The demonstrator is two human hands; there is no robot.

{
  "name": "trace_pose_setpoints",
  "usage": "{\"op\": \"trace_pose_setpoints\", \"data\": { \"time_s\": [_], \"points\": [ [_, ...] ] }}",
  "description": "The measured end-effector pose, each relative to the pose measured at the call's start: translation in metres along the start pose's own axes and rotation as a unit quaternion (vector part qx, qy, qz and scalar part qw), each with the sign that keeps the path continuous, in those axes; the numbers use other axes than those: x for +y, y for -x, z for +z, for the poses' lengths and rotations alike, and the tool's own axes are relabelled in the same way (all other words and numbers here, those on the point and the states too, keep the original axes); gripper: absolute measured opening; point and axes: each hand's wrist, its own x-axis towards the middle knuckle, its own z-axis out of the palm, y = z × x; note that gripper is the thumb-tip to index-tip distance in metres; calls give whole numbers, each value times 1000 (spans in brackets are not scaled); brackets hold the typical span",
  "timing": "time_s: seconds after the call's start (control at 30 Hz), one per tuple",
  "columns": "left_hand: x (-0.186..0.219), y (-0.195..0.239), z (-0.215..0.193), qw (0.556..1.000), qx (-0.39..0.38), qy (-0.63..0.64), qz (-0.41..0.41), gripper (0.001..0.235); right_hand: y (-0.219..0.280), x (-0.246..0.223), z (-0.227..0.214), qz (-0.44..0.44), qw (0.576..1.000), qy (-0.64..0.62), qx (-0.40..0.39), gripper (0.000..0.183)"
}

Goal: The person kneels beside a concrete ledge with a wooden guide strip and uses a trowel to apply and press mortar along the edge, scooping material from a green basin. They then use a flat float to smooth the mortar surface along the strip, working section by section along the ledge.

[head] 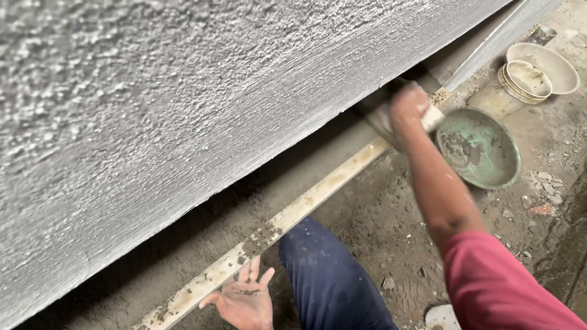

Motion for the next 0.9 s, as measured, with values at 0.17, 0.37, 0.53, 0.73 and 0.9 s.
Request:
{"op": "trace_pose_setpoints", "data": {
  "time_s": [0.17,0.37,0.53,0.73,0.9],
  "points": [
    [9,3,14,999,31,-9,-17,125,34,-57,22,-115,991,-53,-34,82],
    [8,7,17,1000,9,-2,-18,153,116,-117,-57,-261,939,-107,197,37],
    [16,18,32,999,29,-22,-17,150,220,-46,-176,-234,966,-19,-106,48],
    [13,4,21,997,37,-49,-38,154,139,37,-97,-83,986,-123,81,32],
    [4,-10,7,993,91,-9,-79,149,44,52,-75,-1,986,-137,90,37]
  ]
}}
